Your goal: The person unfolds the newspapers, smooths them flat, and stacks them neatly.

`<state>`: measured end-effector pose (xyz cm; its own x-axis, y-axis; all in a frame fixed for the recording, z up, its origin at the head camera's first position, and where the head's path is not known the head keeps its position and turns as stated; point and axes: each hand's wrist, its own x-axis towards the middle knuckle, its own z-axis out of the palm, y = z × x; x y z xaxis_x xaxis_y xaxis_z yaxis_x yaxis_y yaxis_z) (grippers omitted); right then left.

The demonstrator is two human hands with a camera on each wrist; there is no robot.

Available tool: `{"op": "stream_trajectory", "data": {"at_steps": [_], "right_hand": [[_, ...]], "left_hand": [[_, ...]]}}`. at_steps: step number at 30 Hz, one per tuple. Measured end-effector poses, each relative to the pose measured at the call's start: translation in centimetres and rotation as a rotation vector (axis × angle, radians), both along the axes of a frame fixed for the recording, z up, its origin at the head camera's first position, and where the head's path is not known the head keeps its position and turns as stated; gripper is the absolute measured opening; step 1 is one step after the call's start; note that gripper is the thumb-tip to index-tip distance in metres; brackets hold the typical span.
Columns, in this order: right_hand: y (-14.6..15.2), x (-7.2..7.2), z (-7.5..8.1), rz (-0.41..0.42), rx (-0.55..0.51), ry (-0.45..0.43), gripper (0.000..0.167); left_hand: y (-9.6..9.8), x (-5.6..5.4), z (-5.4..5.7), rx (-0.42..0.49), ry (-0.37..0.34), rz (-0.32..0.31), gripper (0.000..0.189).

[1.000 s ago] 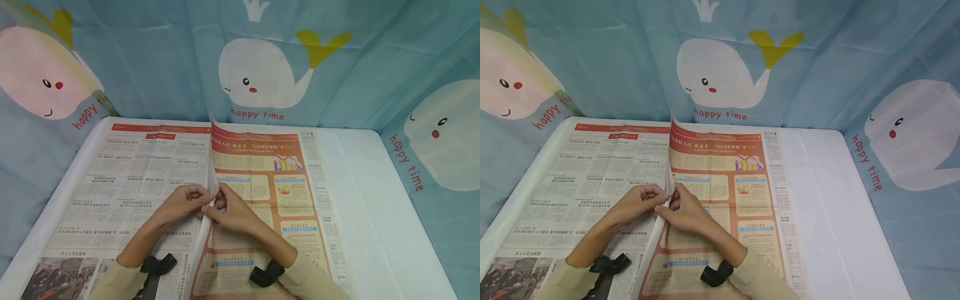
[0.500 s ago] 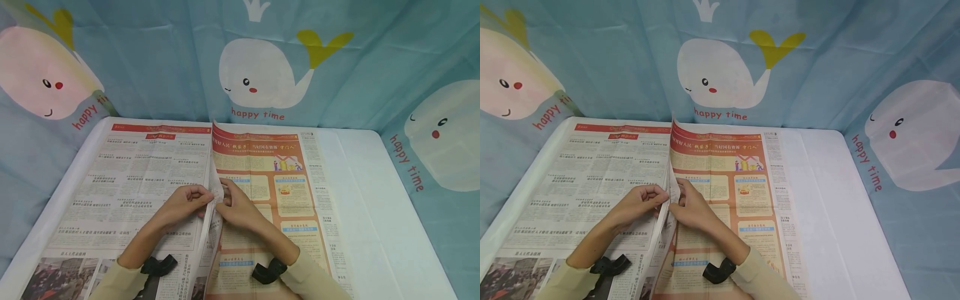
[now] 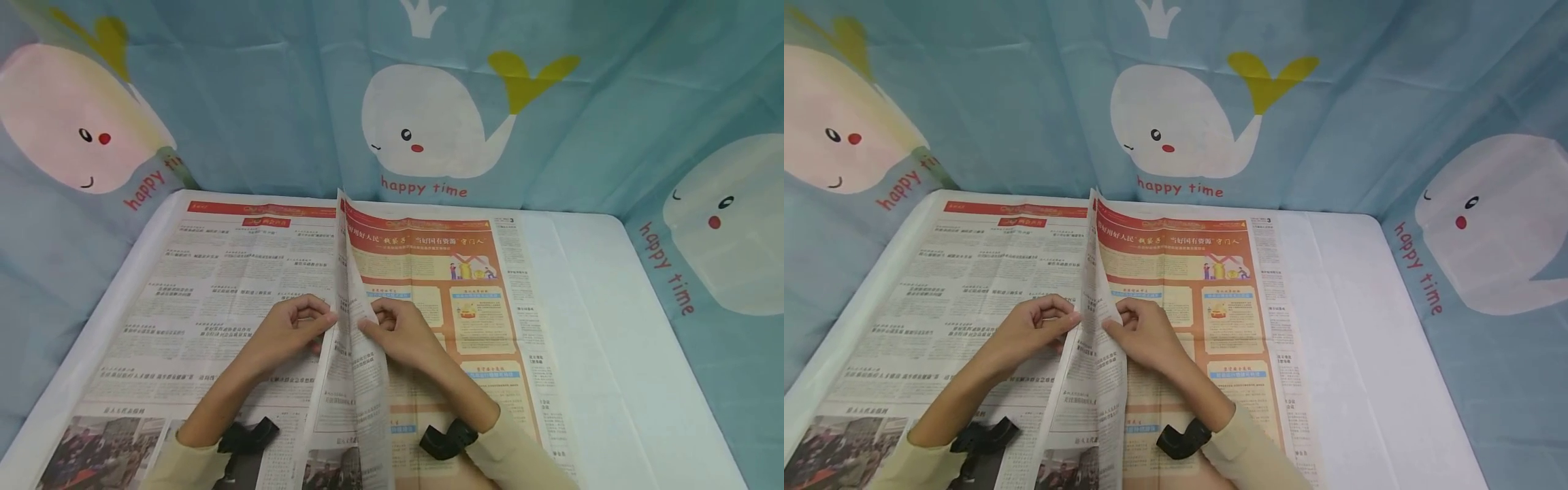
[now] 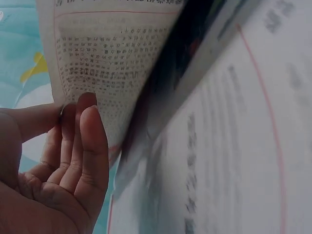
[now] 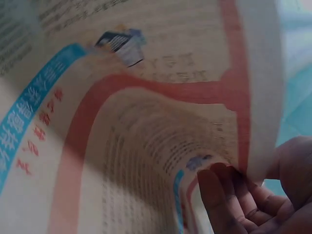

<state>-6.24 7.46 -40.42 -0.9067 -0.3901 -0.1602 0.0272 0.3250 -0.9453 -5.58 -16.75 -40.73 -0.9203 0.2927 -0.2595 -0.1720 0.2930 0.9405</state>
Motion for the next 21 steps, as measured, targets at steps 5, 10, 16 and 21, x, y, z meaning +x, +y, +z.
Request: {"op": "stream_trajectory", "data": {"at_steps": [5, 10, 16, 21], "right_hand": [[2.0, 0.1, 0.4, -0.054, -0.046, -0.067, 0.024], [4.8, 0.3, 0.7, -0.181, -0.169, -0.212, 0.029], [8.6, 0.3, 1.0, -0.242, -0.211, -0.254, 0.037], [11.5, 0.4, 1.6, -0.284, -0.122, -0.196, 0.040]], "left_hand": [[-1.1, 0.5, 0.0, -0.026, -0.023, 0.030, 0.033], [-1.9, 0.7, -0.4, -0.082, 0.005, 0.055, 0.034], [-2.9, 0.9, -0.3, -0.105, 0.028, 0.082, 0.036], [-3.8, 0.7, 0.0, -0.137, 0.004, 0.082, 0.048]]}}
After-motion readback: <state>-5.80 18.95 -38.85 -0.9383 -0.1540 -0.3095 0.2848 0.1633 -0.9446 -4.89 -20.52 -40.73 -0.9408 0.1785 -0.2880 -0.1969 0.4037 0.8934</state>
